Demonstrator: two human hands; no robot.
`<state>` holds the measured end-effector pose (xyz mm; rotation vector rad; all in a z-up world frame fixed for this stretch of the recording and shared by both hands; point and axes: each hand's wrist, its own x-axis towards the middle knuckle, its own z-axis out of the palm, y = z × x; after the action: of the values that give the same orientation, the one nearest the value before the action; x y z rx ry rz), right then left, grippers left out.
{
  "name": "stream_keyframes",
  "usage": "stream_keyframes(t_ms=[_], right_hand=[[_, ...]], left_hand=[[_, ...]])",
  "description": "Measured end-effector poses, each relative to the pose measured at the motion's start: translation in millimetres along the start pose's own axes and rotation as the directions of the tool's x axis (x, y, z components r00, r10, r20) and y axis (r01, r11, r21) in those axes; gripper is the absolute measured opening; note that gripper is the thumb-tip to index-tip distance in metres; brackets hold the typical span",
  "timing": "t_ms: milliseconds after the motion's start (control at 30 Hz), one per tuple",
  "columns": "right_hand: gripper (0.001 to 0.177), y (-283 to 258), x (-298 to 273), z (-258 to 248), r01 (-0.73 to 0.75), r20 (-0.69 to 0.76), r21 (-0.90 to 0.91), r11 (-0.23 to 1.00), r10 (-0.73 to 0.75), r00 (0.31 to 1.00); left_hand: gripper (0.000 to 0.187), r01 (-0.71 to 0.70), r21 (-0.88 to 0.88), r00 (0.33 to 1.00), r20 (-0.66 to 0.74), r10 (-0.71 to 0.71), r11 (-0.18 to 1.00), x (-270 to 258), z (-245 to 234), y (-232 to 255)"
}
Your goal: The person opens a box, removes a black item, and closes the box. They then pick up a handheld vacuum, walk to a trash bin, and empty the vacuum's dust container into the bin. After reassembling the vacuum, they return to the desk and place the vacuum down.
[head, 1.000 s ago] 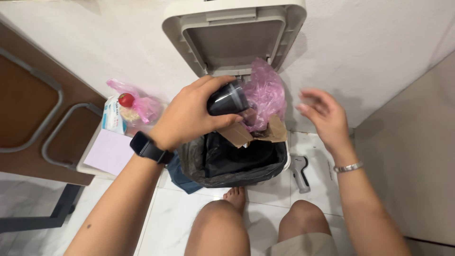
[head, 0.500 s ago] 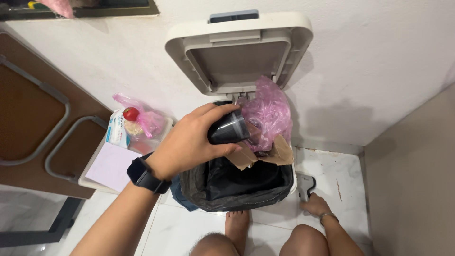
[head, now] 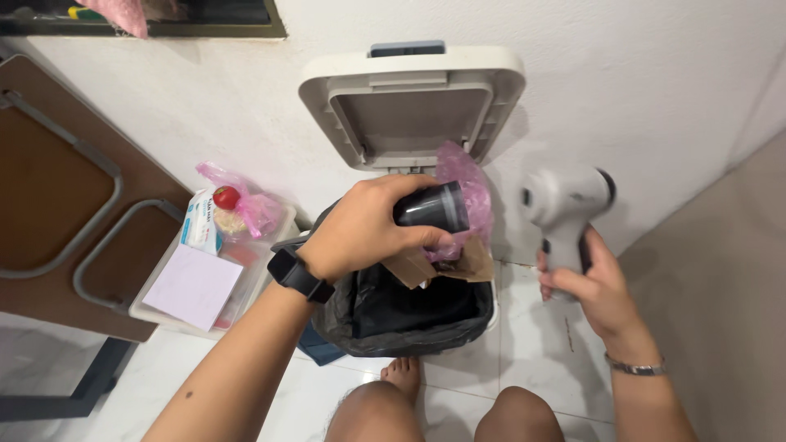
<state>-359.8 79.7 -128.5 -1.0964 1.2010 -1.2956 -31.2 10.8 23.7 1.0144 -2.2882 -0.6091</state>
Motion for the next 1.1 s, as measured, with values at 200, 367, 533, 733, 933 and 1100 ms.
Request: stream_keyframes(t_ms=[200,367,533,733,933,1100], right_hand=[[0.078,-75,4,47,0.155,0.106,-0.342,0.927,-0.126,0.986],[0.083,-81,11,57,0.145,0.104,-0.491,0.859,-0.108,0.989],[0.084,-67,21,59,0.2,0.15,-0.491,0.848,-0.144,0.978],[0.071,-62,23,76,0.143,0.146,-0.445,0.884,-0.086,0.986],[0.067,-76,19,87,0.13,0.188,-0.397,0.909,-0.058,0.98],[0.058,-79,14,86,-0.011,0.128,-0.503,0.864,0.087,0.988]], left_hand=[[0.069,-0.017,-0.124,0.999,0.035,0.022,0.992,13,-6,14],[0.07,0.017,-0.146,0.997,0.071,-0.007,0.989,13,-10,7],[0.069,0.052,-0.16,0.995,0.087,-0.038,0.986,11,-10,-4],[0.07,-0.142,0.032,0.989,-0.033,0.143,0.989,4,-9,-16],[0.072,-0.1,0.227,0.991,-0.065,0.118,0.969,-5,2,-20],[0.072,-0.153,0.284,0.972,-0.128,0.196,0.946,-12,11,-18]])
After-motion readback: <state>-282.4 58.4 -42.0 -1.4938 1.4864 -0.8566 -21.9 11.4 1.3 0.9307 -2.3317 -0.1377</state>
